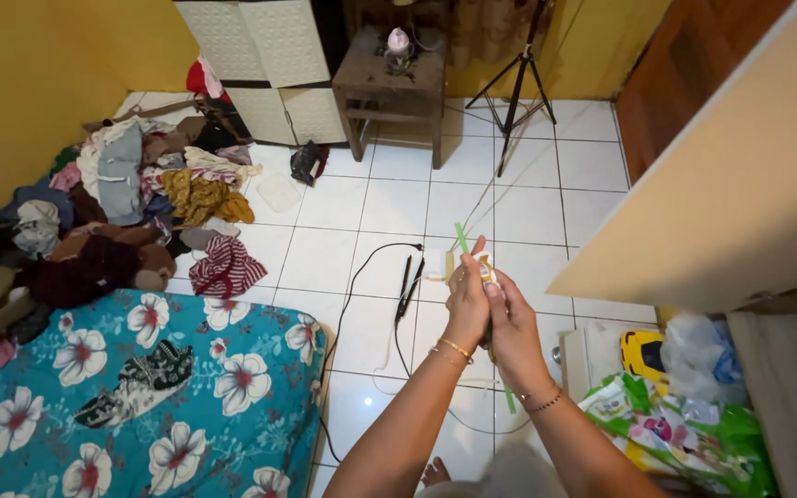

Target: The person wipes a white shelf surface and the interior of a wooden cabinet using a tissue. They handle a small brown wallet, a green straw, and a plastic bag, moving items aside to access the surfaces. The person also picks up a cable from the floor and places it into the cabinet.

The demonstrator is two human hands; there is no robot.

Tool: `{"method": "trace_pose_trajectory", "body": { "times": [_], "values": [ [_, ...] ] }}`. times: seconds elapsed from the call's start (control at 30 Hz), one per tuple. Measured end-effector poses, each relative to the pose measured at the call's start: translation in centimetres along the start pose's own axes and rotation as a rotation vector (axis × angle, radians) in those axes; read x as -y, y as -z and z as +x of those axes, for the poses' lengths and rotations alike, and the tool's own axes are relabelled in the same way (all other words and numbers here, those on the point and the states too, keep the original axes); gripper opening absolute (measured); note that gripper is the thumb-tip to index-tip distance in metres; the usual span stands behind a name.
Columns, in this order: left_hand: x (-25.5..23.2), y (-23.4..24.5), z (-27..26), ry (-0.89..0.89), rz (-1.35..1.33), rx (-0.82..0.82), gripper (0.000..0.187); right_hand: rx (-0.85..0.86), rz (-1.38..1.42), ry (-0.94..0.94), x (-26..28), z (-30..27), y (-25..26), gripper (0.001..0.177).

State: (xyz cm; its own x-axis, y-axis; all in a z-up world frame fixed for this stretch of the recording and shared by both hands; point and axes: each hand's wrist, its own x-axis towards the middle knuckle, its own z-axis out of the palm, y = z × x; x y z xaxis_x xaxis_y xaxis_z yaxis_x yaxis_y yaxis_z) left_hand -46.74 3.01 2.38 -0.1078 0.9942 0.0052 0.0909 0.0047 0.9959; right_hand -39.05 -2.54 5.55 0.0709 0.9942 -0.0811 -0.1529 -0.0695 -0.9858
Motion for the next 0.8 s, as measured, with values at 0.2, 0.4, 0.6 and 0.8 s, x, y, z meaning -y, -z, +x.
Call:
{"method": "trace_pose_trajectory", "body": {
  "times": [0.2,0.4,0.6,0.8],
  "values": [
    [1.3,1.0,5.7,-0.037,-0.058,0.040,0.073,-0.025,0.106,-0.113,1.3,5.1,-2.4,0.035],
    [1.7,2.9,15.0,0.213,-0.398,0.296,0.074,-0.041,0.113,-0.113,-0.5,14.8,-4.9,0.031],
    [1.2,3.8,28.9,0.161,-0.379,0.164,0.082,-0.019,0.142,-0.097,0.7,28.9,-9.1,0.032],
    [-4.7,3.3,42.5,0.125,-0.399,0.074,0.074,-0.038,0.177,-0.090,3.4,46.5,-10.7,0.035]
  ]
}}
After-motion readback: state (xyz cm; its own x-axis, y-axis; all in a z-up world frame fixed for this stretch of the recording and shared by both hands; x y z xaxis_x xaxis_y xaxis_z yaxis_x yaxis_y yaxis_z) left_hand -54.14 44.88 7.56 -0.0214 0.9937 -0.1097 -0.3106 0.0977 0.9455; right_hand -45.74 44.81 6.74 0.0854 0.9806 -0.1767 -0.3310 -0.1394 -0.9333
